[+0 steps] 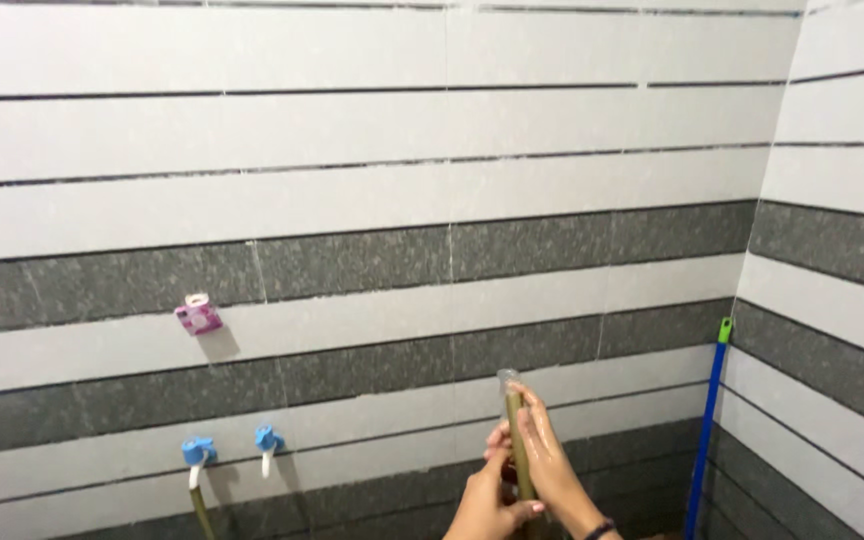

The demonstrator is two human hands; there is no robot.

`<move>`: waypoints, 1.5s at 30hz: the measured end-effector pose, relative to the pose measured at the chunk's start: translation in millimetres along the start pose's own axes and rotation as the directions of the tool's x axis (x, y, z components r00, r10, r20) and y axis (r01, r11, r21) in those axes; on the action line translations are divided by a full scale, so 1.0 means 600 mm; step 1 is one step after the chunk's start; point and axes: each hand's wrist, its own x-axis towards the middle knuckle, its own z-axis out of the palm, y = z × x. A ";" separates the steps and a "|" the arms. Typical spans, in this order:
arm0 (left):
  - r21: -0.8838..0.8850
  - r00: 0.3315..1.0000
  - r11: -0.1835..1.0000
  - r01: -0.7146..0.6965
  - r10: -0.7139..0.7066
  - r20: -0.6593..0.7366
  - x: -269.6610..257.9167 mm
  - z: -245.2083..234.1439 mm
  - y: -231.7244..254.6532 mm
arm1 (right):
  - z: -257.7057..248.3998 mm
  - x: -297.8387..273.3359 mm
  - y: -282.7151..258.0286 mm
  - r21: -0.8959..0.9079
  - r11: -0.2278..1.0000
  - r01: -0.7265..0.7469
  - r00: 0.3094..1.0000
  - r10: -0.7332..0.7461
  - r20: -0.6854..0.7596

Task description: The person uses a hose to spray water on the bathroom floor, walls, toilet, and sink. They move the hose around to cover different areas and rinse the surfaces.

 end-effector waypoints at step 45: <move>0.606 0.994 0.793 0.059 0.013 -0.113 0.072 -0.080 0.191 | -0.283 0.046 -0.060 -0.295 0.895 -0.334 0.838 0.139 -0.527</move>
